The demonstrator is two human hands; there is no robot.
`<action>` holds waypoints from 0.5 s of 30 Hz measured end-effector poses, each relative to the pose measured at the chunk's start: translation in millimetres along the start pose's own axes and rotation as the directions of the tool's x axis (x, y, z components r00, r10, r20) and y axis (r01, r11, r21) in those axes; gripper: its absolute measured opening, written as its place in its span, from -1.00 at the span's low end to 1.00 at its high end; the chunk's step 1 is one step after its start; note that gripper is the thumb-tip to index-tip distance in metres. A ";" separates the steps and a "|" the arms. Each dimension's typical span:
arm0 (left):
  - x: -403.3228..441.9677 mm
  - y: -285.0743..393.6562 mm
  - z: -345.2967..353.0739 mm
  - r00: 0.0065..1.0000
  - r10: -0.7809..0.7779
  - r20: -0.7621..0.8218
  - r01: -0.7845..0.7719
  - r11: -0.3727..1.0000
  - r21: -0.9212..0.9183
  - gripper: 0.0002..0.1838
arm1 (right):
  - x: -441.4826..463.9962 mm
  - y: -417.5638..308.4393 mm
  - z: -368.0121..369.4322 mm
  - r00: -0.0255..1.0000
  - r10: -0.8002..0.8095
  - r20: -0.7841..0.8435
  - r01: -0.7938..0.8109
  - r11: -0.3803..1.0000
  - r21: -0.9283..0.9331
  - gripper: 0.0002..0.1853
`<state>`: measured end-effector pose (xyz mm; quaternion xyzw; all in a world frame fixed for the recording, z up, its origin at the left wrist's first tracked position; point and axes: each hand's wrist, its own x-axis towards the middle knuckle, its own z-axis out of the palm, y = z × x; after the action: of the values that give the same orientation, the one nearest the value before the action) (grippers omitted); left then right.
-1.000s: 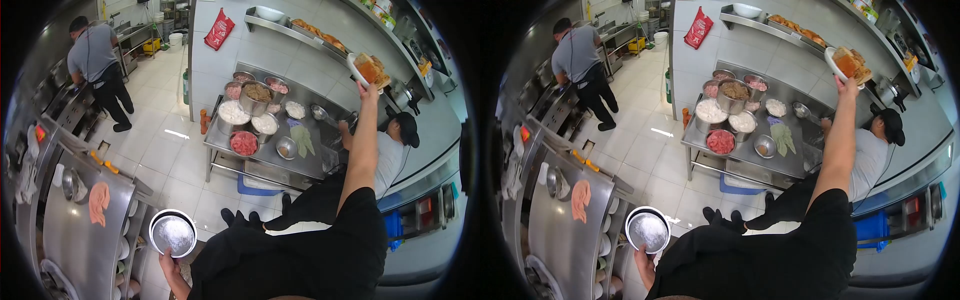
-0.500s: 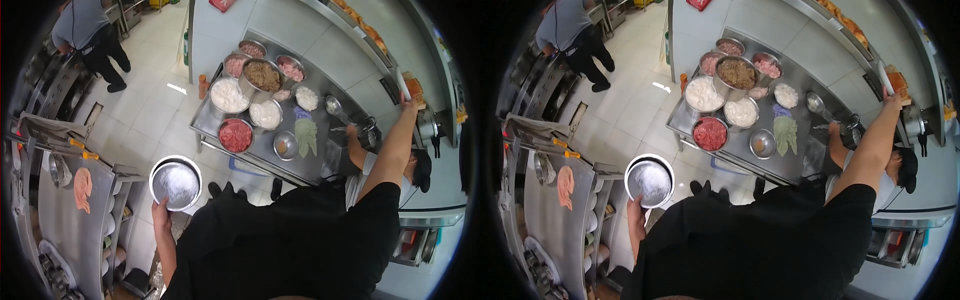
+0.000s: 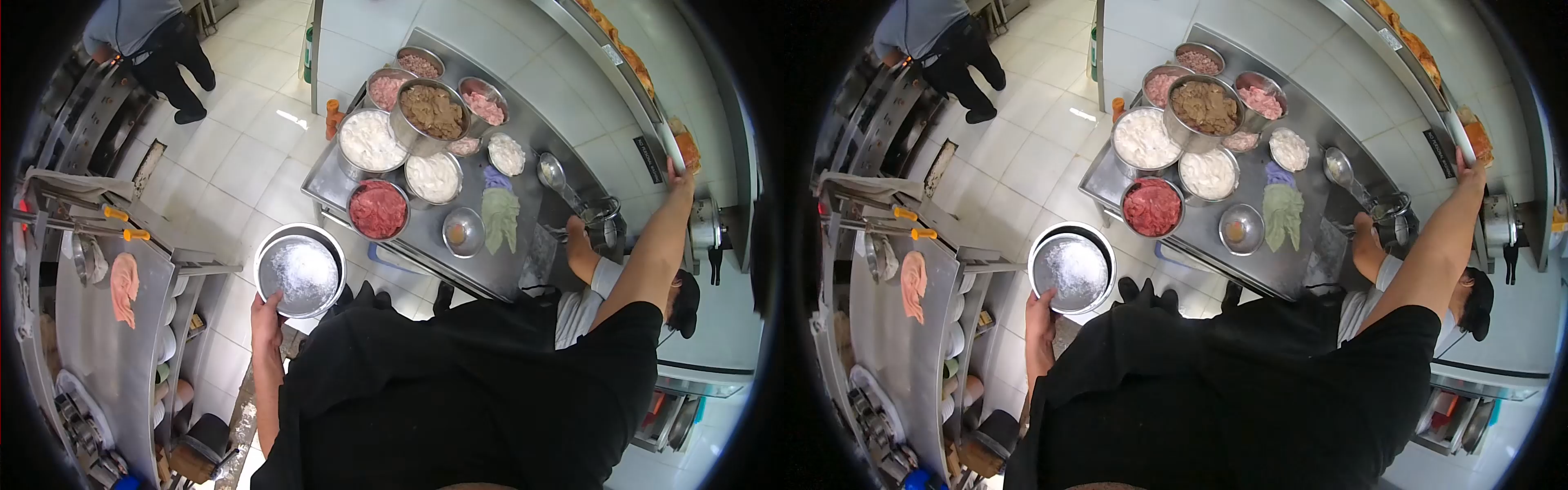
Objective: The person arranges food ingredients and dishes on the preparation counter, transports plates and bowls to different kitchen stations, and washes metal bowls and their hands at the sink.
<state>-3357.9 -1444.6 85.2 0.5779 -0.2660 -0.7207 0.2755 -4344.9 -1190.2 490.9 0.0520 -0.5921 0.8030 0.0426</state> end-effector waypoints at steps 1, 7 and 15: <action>1.1 -0.7 -0.6 1.000 0.004 0.003 -0.004 1.000 -0.008 -0.62 | 11.7 2.0 -5.2 1.000 0.028 -0.011 -0.028 0.999 -0.039 -0.63; -1.1 6.2 11.8 0.999 0.024 0.026 -0.024 1.000 0.003 -0.59 | 11.8 17.9 -2.6 0.997 0.051 -0.060 -0.071 0.910 -0.408 -0.42; 5.6 39.0 67.4 0.988 0.063 0.141 -0.078 0.991 0.108 -0.56 | -359.9 119.6 111.0 0.915 -0.172 0.364 0.317 0.866 -0.387 -0.72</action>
<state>-3421.4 -1471.7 121.6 0.5317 -0.3450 -0.7324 0.2488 -4000.1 -1334.0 362.1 0.2450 -0.7448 0.6178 0.0599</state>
